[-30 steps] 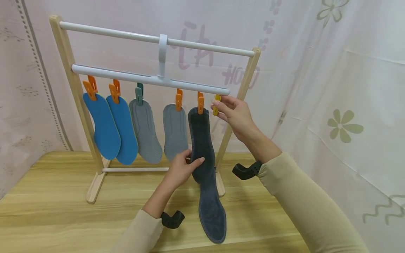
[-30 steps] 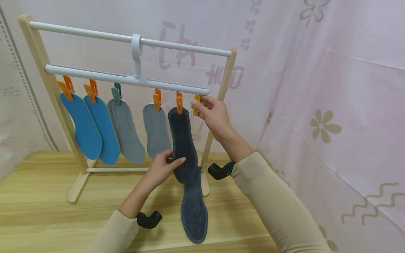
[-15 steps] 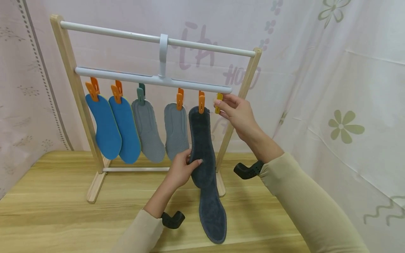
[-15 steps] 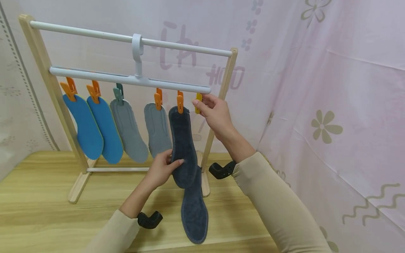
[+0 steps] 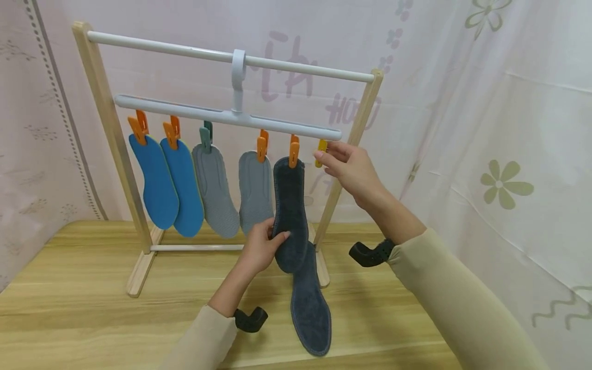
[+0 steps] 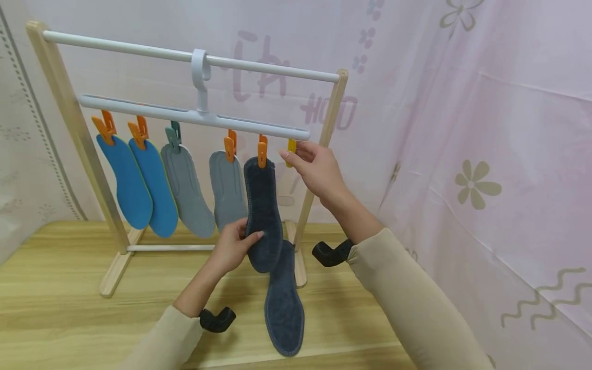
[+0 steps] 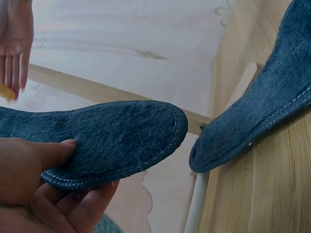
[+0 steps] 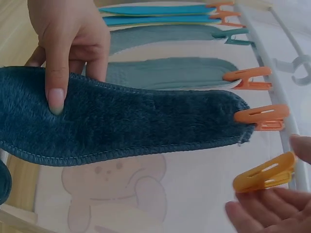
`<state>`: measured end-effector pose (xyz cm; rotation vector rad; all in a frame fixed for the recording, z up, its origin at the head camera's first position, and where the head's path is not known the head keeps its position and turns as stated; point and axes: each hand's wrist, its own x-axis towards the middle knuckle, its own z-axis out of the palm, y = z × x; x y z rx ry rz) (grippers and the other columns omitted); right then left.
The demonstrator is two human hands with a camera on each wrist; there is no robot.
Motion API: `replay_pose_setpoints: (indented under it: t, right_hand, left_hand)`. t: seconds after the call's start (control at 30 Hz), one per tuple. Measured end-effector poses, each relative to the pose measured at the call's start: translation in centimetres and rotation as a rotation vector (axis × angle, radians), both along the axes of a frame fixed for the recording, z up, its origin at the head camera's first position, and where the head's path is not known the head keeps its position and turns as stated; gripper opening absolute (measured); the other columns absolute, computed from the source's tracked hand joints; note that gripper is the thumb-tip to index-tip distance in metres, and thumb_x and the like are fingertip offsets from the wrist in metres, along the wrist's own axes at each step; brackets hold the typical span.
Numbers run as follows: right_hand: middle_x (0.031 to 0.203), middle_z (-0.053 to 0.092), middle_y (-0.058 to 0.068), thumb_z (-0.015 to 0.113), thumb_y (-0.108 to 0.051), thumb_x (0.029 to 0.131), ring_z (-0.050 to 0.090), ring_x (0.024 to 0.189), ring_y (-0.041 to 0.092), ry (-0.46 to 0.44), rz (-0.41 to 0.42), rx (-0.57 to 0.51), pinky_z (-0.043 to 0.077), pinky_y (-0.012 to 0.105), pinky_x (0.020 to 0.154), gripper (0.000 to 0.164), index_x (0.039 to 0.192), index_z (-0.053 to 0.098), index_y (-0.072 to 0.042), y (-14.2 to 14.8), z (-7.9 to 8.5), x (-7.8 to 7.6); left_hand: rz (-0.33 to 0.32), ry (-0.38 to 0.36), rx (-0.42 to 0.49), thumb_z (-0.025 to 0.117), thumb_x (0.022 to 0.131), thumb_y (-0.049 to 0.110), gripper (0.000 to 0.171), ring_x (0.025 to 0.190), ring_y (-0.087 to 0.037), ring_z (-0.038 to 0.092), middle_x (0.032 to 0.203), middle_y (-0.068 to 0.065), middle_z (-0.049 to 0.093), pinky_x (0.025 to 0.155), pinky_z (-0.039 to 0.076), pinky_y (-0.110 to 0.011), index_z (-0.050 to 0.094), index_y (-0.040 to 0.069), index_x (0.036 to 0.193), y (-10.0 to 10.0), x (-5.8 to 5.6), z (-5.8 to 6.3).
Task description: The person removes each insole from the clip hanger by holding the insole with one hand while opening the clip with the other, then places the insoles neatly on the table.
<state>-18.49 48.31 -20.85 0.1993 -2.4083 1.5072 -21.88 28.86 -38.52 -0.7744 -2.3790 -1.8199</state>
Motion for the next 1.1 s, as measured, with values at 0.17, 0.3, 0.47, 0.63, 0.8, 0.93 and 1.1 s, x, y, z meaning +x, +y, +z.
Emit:
replay_pose_setpoints:
  t: [0.17,0.3,0.47,0.63,0.8,0.93,1.1]
  right_hand:
    - [0.160,0.041,0.014,0.064,-0.035,0.100,0.048,0.144,0.024,-0.112,0.001,-0.024,0.045,0.040,0.114,0.074,0.158,0.031,-0.004,0.5,0.1,1.4]
    - [0.156,0.045,0.013,0.067,-0.038,0.097,0.050,0.141,0.024,-0.079,-0.044,-0.068,0.047,0.038,0.112,0.074,0.156,0.034,-0.006,1.0,-0.6,2.3]
    - [0.136,0.059,0.012,0.071,-0.030,0.096,0.061,0.121,0.016,0.143,-0.125,-0.094,0.056,0.023,0.098,0.057,0.142,0.051,-0.004,0.8,-2.5,3.4]
    - [0.123,0.068,0.009,0.072,-0.023,0.095,0.067,0.108,0.008,0.307,-0.122,-0.006,0.054,0.013,0.089,0.041,0.130,0.062,-0.005,-0.6,-3.6,4.5]
    - [0.134,0.068,0.006,0.073,-0.020,0.095,0.067,0.119,0.015,0.304,-0.026,0.013,0.054,0.026,0.102,0.045,0.137,0.061,-0.010,-2.1,-3.8,4.6]
    - [0.145,0.061,0.003,0.072,-0.020,0.096,0.062,0.130,0.017,0.281,0.025,-0.003,0.051,0.032,0.107,0.054,0.146,0.054,-0.012,-3.0,-3.7,4.3]
    - [0.153,0.053,0.001,0.070,-0.022,0.097,0.055,0.138,0.015,0.288,0.062,-0.007,0.048,0.030,0.110,0.061,0.152,0.046,-0.013,-4.2,-3.3,3.6]
  left_hand:
    - [0.001,-0.005,0.003,0.066,0.099,0.015,0.020,0.075,-0.016,0.071,0.093,-0.010,0.078,0.068,0.056,-0.029,0.069,0.009,0.118,-0.1,-0.1,0.1]
    - [-0.002,0.013,-0.003,0.065,0.099,0.014,0.019,0.076,-0.015,0.070,0.094,-0.010,0.078,0.068,0.054,-0.029,0.069,0.008,0.116,0.0,-0.2,0.1]
    - [0.006,0.027,-0.011,0.066,0.098,0.014,0.021,0.083,-0.018,0.073,0.099,-0.011,0.078,0.072,0.058,-0.030,0.070,0.007,0.118,0.1,-0.2,0.0]
    - [-0.008,0.019,-0.001,0.066,0.099,0.015,0.024,0.086,-0.021,0.075,0.102,-0.012,0.078,0.074,0.060,-0.032,0.069,0.007,0.121,0.2,-0.3,0.0]
    - [-0.005,0.010,0.004,0.066,0.099,0.015,0.024,0.085,-0.021,0.075,0.101,-0.012,0.078,0.074,0.060,-0.032,0.068,0.007,0.122,0.0,-0.3,0.0]
    - [0.004,0.014,-0.004,0.067,0.099,0.015,0.022,0.081,-0.019,0.074,0.098,-0.011,0.078,0.070,0.060,-0.030,0.070,0.007,0.119,0.0,-0.2,0.0]
    - [0.007,0.008,-0.010,0.066,0.099,0.016,0.022,0.077,-0.017,0.073,0.095,-0.010,0.078,0.068,0.058,-0.029,0.069,0.008,0.119,-0.2,-0.1,0.1]
